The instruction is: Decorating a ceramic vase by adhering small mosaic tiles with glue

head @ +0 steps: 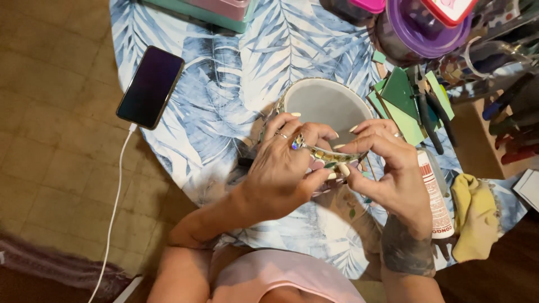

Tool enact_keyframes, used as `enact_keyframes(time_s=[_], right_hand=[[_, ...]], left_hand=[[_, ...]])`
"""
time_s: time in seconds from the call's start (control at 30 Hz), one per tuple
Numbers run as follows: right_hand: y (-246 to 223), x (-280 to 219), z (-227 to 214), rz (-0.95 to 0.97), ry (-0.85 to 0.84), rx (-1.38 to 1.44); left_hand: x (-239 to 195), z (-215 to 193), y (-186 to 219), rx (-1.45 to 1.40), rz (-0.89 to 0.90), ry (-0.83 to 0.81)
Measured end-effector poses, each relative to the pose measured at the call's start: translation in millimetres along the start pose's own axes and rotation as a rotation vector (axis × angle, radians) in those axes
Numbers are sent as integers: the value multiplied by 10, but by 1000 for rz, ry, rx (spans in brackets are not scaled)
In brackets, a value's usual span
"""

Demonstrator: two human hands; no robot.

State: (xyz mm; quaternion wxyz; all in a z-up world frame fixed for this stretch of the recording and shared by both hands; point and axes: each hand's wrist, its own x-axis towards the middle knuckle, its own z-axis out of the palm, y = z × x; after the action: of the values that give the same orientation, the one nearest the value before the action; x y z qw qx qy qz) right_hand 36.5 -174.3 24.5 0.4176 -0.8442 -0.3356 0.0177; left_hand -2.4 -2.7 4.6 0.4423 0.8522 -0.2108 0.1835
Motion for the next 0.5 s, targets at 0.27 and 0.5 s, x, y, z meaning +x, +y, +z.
enact_keyframes(time_s=[0.27, 0.5], right_hand=[[3, -21, 9, 18, 34, 44], [24, -61, 20, 35, 61, 66]], left_hand=[[-25, 55, -24, 34, -81, -36], [-40, 67, 0, 64, -49, -25]])
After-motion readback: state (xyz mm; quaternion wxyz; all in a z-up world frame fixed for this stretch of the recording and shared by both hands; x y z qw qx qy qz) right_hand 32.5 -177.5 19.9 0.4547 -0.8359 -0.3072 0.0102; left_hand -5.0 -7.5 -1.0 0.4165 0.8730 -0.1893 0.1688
